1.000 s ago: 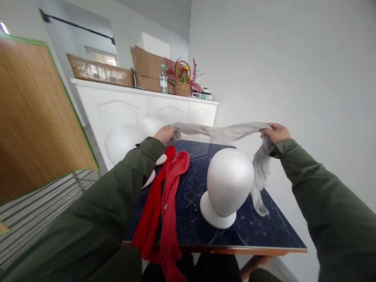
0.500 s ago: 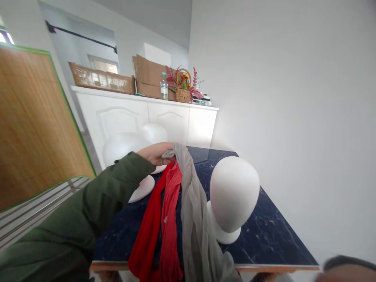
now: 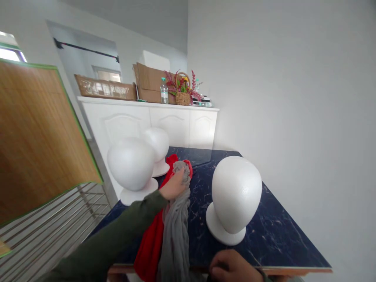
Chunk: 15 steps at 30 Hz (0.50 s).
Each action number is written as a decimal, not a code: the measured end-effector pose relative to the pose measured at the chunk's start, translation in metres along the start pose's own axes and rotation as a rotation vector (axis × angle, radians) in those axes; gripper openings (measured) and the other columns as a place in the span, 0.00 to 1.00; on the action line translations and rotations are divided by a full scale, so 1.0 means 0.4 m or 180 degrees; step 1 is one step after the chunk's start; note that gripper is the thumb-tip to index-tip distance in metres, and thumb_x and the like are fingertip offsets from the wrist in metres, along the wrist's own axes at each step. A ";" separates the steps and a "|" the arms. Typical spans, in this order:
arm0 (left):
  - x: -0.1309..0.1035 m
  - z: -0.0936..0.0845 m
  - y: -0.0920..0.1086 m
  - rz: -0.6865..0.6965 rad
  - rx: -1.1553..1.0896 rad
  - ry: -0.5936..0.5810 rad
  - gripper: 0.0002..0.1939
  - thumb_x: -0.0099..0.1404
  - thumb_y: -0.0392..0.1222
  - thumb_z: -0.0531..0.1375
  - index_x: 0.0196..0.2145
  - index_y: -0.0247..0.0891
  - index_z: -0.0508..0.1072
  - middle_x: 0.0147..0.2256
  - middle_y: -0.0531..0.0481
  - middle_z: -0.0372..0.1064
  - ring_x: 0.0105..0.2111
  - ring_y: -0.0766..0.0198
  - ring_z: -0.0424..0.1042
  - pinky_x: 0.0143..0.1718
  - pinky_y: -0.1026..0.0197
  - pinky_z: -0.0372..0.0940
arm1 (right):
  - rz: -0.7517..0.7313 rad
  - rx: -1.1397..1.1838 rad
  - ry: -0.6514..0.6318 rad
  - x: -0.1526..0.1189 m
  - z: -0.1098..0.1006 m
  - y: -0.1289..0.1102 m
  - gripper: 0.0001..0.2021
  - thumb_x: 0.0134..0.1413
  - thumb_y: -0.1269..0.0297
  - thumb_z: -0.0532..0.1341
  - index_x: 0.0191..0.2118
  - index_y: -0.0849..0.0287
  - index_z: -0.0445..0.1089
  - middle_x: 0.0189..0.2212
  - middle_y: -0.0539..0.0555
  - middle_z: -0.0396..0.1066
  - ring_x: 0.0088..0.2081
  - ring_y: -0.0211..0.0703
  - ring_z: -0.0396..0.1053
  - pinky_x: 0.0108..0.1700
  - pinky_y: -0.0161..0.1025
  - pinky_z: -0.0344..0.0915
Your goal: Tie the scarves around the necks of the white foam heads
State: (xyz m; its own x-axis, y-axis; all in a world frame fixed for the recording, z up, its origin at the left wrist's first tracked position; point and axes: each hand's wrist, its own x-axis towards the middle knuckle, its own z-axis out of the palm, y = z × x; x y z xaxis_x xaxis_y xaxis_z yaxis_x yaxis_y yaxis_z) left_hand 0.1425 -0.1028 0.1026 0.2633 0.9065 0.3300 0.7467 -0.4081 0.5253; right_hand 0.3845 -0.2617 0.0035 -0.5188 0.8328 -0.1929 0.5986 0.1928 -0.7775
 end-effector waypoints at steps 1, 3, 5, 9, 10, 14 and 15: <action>-0.051 0.029 0.004 0.0028 -0.0026 -0.0202 0.36 0.50 0.32 0.59 0.57 0.26 0.54 0.58 0.32 0.53 0.58 0.50 0.54 0.58 0.51 0.51 | 0.0288 -0.0019 0.0243 -0.028 -0.014 0.053 0.12 0.49 0.63 0.53 0.29 0.61 0.72 0.24 0.53 0.72 0.28 0.40 0.68 0.30 0.34 0.63; -0.131 0.083 0.021 0.0035 -0.0229 -0.0750 0.39 0.51 0.38 0.59 0.59 0.29 0.50 0.59 0.34 0.49 0.59 0.53 0.52 0.59 0.52 0.49 | 0.0711 -0.0166 0.1212 -0.069 -0.044 0.144 0.13 0.49 0.59 0.52 0.26 0.61 0.68 0.21 0.52 0.68 0.26 0.41 0.66 0.29 0.36 0.62; -0.172 0.129 0.050 0.0039 -0.0500 -0.1104 0.43 0.52 0.43 0.59 0.61 0.28 0.45 0.61 0.34 0.45 0.60 0.53 0.48 0.60 0.52 0.46 | 0.0874 -0.0250 0.2328 -0.082 -0.074 0.199 0.14 0.47 0.58 0.53 0.35 0.62 0.67 0.28 0.55 0.69 0.31 0.44 0.67 0.34 0.40 0.64; -0.153 0.211 0.120 0.0365 -0.1214 -0.0993 0.53 0.45 0.46 0.65 0.62 0.29 0.42 0.62 0.33 0.42 0.60 0.48 0.47 0.60 0.47 0.45 | 0.0210 -0.0166 0.3100 -0.026 -0.111 0.195 0.31 0.43 0.63 0.54 0.56 0.65 0.53 0.52 0.64 0.59 0.53 0.53 0.59 0.52 0.49 0.58; -0.140 0.232 0.137 0.0586 -0.1465 -0.0912 0.54 0.42 0.46 0.67 0.62 0.31 0.44 0.61 0.34 0.43 0.60 0.47 0.48 0.59 0.47 0.46 | -0.0022 -0.0112 0.3023 -0.004 -0.112 0.179 0.31 0.44 0.64 0.54 0.57 0.65 0.52 0.54 0.64 0.57 0.55 0.53 0.56 0.54 0.50 0.55; -0.113 0.296 0.191 0.1005 -0.2434 -0.0733 0.45 0.45 0.46 0.67 0.58 0.39 0.53 0.58 0.40 0.53 0.57 0.50 0.55 0.58 0.48 0.50 | -0.0448 0.0154 0.2812 0.048 -0.098 0.113 0.28 0.46 0.68 0.52 0.57 0.63 0.54 0.54 0.62 0.58 0.57 0.51 0.54 0.59 0.51 0.48; -0.115 0.302 0.197 0.0818 -0.2607 -0.0753 0.41 0.49 0.47 0.65 0.58 0.40 0.54 0.57 0.42 0.57 0.56 0.51 0.56 0.57 0.47 0.51 | -0.0500 0.0172 0.2794 0.048 -0.093 0.097 0.29 0.46 0.70 0.51 0.57 0.62 0.53 0.55 0.61 0.57 0.58 0.51 0.53 0.59 0.52 0.47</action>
State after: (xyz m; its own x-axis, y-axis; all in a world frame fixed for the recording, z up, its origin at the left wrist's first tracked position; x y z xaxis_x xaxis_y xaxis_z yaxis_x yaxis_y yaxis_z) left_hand 0.2630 -0.1635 0.0340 0.5493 0.7381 0.3918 0.0000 -0.4689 0.8833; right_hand 0.4205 -0.2189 -0.0083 0.0751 0.9003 0.4287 0.5189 0.3318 -0.7878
